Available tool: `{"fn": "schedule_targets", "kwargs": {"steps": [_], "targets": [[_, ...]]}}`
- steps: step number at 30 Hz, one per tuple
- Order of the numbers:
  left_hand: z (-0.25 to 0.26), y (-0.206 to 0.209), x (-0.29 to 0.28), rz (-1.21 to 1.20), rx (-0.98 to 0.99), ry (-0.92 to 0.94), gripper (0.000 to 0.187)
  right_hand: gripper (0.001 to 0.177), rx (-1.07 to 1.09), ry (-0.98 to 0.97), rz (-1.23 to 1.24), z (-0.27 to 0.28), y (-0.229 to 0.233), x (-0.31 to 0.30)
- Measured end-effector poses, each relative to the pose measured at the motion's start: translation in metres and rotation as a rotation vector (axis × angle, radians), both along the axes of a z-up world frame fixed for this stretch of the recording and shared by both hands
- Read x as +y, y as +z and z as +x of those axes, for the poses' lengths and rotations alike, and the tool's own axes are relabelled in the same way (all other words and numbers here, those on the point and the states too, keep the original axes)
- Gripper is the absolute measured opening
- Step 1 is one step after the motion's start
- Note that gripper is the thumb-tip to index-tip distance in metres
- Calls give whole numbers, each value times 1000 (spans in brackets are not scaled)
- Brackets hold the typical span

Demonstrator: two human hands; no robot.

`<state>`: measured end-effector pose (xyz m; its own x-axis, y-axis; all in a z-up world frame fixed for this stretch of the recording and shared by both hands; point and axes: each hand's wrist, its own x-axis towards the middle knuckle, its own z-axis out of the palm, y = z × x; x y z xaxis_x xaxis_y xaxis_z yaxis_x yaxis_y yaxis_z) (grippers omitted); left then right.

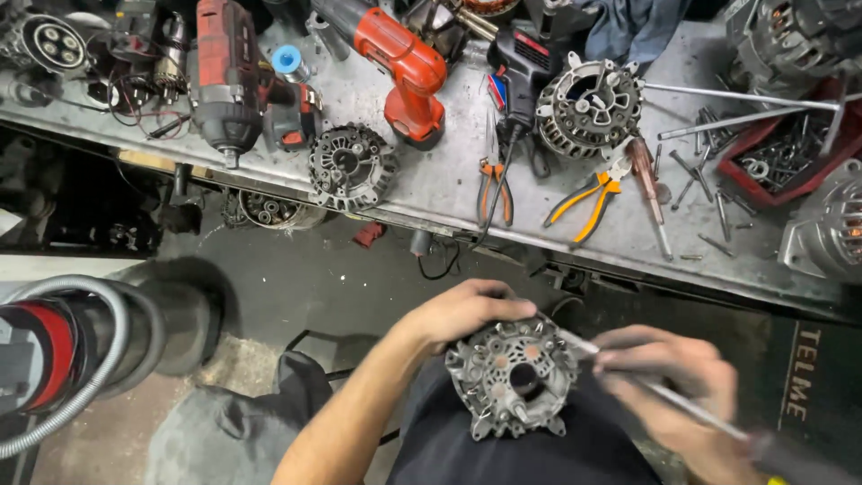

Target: The person wipes a car alternator with a cloth, then picks up and handles various alternator components on a cluttered workbench. They use a screwdriver to work on the internal parts of an alternator housing and later use a power drill on a component.

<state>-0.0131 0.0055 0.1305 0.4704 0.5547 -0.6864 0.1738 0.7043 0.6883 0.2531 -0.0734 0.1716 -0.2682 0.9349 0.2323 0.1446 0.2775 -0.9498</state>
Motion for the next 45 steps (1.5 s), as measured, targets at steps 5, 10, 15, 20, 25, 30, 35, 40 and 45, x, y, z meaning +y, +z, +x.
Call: {"fn": "schedule_targets", "kwargs": {"steps": [5, 10, 15, 20, 25, 30, 35, 40, 45], "targets": [[8, -7, -8, 93, -58, -45, 45, 24, -27, -78, -7, -18, -53, -24], [10, 7, -11, 235, 4, -83, 46, 20, 38, -199, -61, -23, -51, -28], [13, 10, -12, 244, 120, -122, 45, 23, -10, -66, 137, -27, -43, -17], [16, 9, -13, 237, 58, -91, 47, 28, -30, -46, 193, -27, -46, -15], [18, 20, -9, 234, 127, -144, 45, 34, -49, -6, 246, -33, -35, -10], [18, 17, -10, 201, -1, -149, 38, 42, -28, -5, 284, -32, -38, -13], [19, 9, -10, 189, 2, -148, 38, 39, 13, 11, 314, -31, -42, -12], [19, 11, -7, 192, -31, -134, 38, 36, 21, -13, 278, -28, -40, -14], [20, 12, -6, 270, 90, -162, 38, 39, -32, -109, 235, -29, -41, -15]]}}
